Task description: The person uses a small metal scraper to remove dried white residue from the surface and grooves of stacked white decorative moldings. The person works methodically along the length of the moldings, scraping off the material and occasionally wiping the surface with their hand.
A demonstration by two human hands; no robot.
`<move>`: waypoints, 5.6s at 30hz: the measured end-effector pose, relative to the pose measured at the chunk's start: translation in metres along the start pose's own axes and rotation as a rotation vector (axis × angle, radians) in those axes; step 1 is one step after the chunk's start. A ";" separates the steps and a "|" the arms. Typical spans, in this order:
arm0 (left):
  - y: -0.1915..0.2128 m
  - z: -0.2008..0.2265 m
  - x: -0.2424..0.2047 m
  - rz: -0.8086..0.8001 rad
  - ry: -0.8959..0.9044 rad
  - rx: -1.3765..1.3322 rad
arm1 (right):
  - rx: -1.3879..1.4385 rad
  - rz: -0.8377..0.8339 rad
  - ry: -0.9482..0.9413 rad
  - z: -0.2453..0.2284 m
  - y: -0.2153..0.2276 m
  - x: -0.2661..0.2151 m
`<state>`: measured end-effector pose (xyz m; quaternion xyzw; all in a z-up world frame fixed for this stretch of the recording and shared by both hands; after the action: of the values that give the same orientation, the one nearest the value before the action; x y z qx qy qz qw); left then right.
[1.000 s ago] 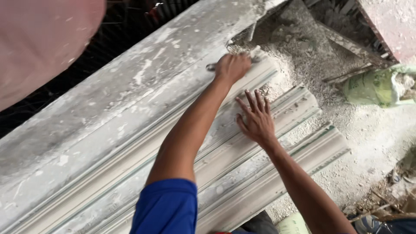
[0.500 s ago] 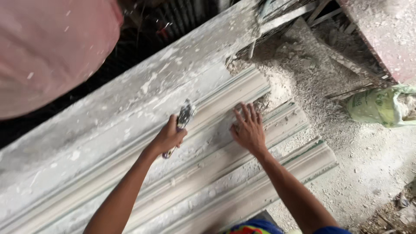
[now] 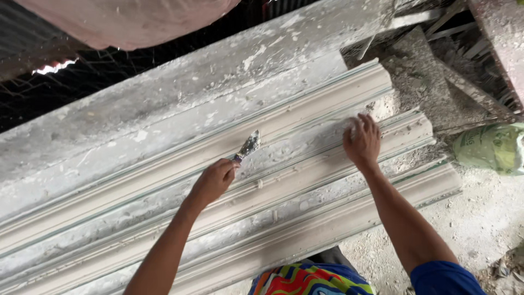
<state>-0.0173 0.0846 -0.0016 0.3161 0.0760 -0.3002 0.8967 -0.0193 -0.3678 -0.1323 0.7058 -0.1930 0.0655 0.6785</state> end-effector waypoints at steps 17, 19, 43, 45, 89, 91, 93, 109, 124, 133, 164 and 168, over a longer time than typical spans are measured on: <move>-0.121 0.034 0.136 -0.010 -0.161 0.161 | 0.098 0.059 -0.017 0.015 0.000 0.003; -0.077 0.019 0.090 -0.076 -0.109 0.136 | 0.117 0.043 -0.025 0.012 0.000 -0.004; -0.307 0.184 0.345 0.139 -0.219 0.182 | 0.518 -0.140 -0.233 0.038 -0.035 -0.032; -0.277 0.188 0.313 -0.025 -0.245 0.109 | 0.109 -0.297 -0.125 0.020 -0.016 -0.020; 0.007 -0.321 -0.628 1.395 0.381 -0.284 | 0.799 -1.526 0.815 -0.851 0.206 -0.424; 0.048 -0.363 -0.655 1.399 0.451 -0.182 | 0.797 -1.482 0.815 -0.919 0.185 -0.424; 0.097 -0.406 -0.686 1.440 0.349 -0.393 | 0.896 -1.286 0.961 -0.996 0.166 -0.424; 0.497 -0.741 -0.737 1.590 0.723 -0.314 | 0.473 -0.387 1.368 -1.489 0.083 -0.420; 0.564 -0.708 -0.748 1.132 0.694 -0.242 | -0.139 -0.449 1.388 -1.496 0.037 -0.422; 0.552 -0.728 -0.760 1.167 0.761 -0.341 | 0.123 -0.307 1.339 -1.500 0.039 -0.422; 0.608 -0.819 -0.939 1.511 0.409 -0.460 | 0.324 -0.005 1.245 -1.504 0.067 -0.422; 0.535 -0.806 -0.966 1.345 0.334 -0.749 | 0.351 0.018 1.238 -1.503 0.064 -0.425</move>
<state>-0.4409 1.3842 -0.0433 0.0118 0.0984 0.4038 0.9095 -0.1775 1.1877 -0.1167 0.6362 0.2418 0.4970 0.5383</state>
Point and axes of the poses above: each hand's wrist, its own x-axis towards the middle knuckle, its own y-axis out of the back of the hand, z = x × y, the point moved 3 cm from there along x, towards the middle knuckle, and after that the axes turned 10 degrees about -x, right-handed, at the moved point
